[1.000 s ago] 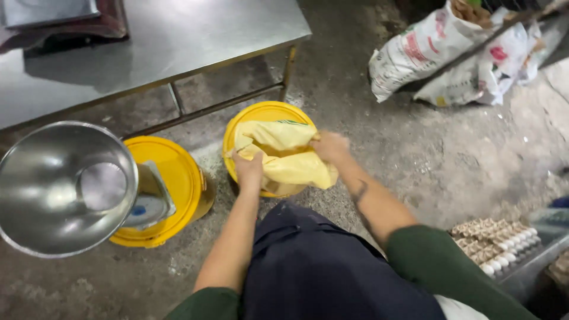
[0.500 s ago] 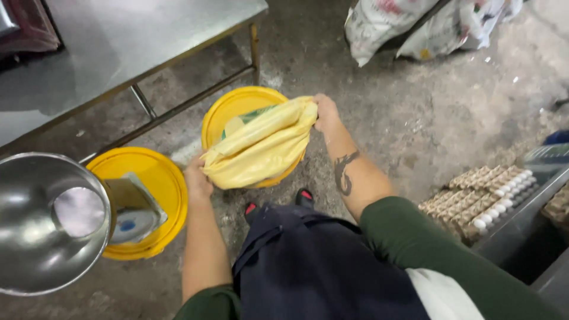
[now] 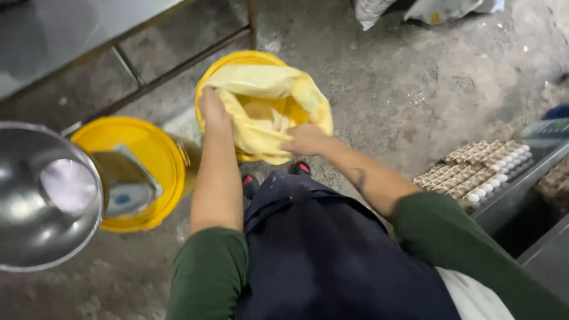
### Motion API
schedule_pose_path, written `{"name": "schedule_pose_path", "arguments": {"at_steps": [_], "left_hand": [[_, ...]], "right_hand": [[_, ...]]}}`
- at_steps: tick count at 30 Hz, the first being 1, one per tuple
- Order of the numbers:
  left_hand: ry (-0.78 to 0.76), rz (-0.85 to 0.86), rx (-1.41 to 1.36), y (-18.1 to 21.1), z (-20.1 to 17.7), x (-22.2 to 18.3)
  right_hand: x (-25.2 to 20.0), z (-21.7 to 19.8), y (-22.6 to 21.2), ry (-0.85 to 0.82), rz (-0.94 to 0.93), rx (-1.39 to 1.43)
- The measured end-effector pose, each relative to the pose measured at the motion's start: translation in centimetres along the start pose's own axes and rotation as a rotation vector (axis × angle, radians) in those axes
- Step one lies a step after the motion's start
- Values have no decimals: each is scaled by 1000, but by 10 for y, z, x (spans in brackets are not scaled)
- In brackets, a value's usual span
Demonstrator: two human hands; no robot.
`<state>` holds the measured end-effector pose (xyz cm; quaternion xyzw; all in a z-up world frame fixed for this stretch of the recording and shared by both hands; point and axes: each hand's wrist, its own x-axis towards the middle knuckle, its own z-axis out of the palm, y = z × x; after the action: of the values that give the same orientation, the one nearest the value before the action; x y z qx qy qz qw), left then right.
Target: The person scoops a white powdery substance from a large white sack using a smaller white bag and transfers it into a yellow sack. The person repeats this scooping and transferring action multiple times.
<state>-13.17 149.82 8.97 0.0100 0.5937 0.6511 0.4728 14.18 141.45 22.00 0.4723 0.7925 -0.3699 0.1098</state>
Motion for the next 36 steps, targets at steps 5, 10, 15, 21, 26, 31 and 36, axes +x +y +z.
{"name": "schedule_pose_path", "arguments": {"at_steps": [5, 10, 15, 21, 26, 31, 36], "left_hand": [[-61, 58, 223, 0, -2, -28], [-219, 310, 579, 43, -5, -89], [-192, 338, 874, 80, -2, -140], [-295, 278, 1186, 84, -14, -145], [-170, 275, 812, 51, -9, -98], [-123, 174, 332, 52, 3, -90], [-206, 188, 560, 76, -3, -134]], "right_hand": [[-3, -27, 16, 386, -349, 270], [41, -72, 12, 510, 46, -89], [71, -43, -17, 51, 33, -204], [131, -68, -15, 596, -133, 156], [71, -68, -44, -107, 42, -462], [23, -20, -5, -291, 202, -372], [105, 31, 52, 432, -201, -304]]}}
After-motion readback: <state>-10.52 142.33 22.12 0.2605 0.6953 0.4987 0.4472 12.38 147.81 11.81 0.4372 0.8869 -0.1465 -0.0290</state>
